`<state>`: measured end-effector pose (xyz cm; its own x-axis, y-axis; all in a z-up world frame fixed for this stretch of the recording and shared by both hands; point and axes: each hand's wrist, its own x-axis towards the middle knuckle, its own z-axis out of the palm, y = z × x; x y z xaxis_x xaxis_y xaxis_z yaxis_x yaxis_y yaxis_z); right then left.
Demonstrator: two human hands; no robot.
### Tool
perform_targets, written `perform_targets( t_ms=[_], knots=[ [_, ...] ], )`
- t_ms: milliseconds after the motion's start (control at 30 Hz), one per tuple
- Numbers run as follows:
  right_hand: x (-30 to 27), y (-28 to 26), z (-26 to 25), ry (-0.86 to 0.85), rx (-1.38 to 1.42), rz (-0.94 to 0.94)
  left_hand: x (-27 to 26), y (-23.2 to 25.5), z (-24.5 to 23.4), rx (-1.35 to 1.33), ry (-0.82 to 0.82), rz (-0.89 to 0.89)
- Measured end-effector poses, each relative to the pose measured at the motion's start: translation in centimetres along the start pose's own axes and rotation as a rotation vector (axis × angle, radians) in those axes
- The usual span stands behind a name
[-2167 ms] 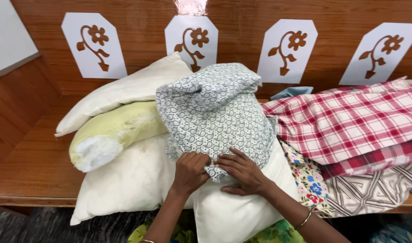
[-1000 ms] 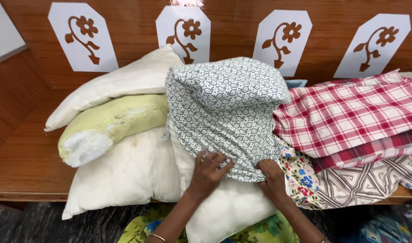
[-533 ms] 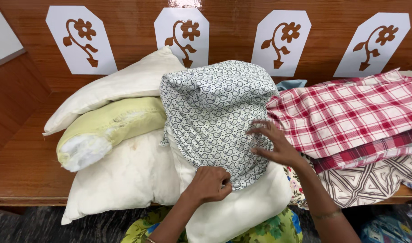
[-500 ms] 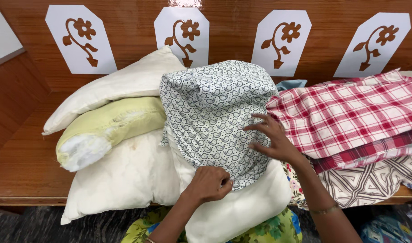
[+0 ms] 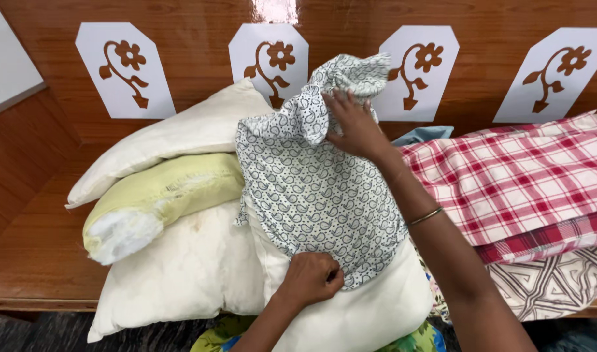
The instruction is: The person inserts a white pillow into a patterned pillowcase, adjusts the fabric, and smooths the surface. The person then handles a second pillow and a red-and-white checkered pillowcase, preparing to insert the pillow.
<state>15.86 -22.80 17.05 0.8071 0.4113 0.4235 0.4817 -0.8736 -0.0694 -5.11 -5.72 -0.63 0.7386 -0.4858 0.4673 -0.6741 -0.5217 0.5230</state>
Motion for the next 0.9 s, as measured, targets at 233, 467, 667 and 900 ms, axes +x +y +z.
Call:
perform_targets(
  t_ms=[233,467,667,900],
  knots=[
    [-3.6,-4.9,2.9,0.233,0.096,0.072,0.0,0.0,0.2,0.026,0.000,0.014],
    [5.5,-7.6,4.3,0.384,0.142,-0.017,0.0,0.0,0.5,0.035,0.028,0.063],
    [9.7,-14.8,3.6,-0.263,0.254,-0.191,-0.3,-0.1,0.8,0.045,0.037,0.061],
    [4.7,-14.7,7.7,-0.106,-0.016,-0.401,-0.4,-0.3,0.6,-0.017,0.020,0.075]
  ],
)
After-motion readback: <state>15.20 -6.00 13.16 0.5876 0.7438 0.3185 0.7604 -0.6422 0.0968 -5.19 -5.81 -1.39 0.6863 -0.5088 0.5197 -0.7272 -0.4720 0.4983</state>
